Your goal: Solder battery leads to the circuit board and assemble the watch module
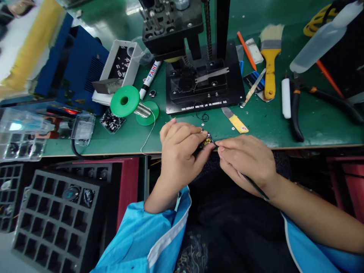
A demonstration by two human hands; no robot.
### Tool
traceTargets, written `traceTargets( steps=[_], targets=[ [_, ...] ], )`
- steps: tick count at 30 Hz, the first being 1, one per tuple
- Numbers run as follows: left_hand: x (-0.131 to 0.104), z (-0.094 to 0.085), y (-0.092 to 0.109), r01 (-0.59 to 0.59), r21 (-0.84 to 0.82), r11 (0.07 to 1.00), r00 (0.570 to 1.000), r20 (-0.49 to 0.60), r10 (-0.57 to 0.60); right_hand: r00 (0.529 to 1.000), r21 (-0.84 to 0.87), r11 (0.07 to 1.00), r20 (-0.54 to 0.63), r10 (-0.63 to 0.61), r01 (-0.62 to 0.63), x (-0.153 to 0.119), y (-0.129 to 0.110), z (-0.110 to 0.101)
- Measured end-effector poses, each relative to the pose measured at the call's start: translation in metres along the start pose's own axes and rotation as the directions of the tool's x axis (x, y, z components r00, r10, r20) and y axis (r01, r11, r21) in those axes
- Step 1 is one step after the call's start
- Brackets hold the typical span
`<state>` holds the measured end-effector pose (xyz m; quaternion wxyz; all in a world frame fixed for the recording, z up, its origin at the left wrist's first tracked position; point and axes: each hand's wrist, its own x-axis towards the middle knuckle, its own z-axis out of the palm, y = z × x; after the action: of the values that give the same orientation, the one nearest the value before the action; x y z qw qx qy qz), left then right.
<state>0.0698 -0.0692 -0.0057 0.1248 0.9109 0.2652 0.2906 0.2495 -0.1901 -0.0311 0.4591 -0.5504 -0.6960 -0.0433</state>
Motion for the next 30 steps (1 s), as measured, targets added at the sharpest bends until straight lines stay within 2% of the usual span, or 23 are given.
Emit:
traceTargets(
  steps=[6,9,12,17,25,30],
  targets=[
    [0.0,0.001,0.002,0.003,0.003,1.0,1.0,-0.008,-0.003,0.999,-0.072,0.997,0.015,-0.028,0.029,-0.002,0.0,0.003],
    [-0.001,0.002,0.002,-0.002,0.001,1.0,1.0,-0.027,0.002,0.999,-0.101,0.994,-0.013,-0.051,0.05,-0.005,0.002,0.006],
    [-0.002,0.003,0.001,-0.002,-0.006,1.0,0.999,-0.044,0.002,0.999,-0.056,0.998,-0.038,-0.002,0.0,-0.004,0.0,0.005],
    [-0.003,0.003,-0.001,0.03,-0.018,0.999,1.0,-0.005,-0.03,0.994,0.06,0.992,-0.025,0.109,-0.107,0.004,-0.005,-0.002],
    [-0.002,0.003,0.0,0.022,-0.016,1.0,1.0,-0.013,-0.022,0.989,0.078,0.986,-0.004,0.149,-0.148,0.007,-0.008,-0.002],
    [-0.001,0.003,0.0,-0.004,-0.031,1.0,1.0,-0.019,0.003,0.995,0.034,0.994,-0.013,0.1,-0.1,0.002,-0.006,0.001]
  ],
)
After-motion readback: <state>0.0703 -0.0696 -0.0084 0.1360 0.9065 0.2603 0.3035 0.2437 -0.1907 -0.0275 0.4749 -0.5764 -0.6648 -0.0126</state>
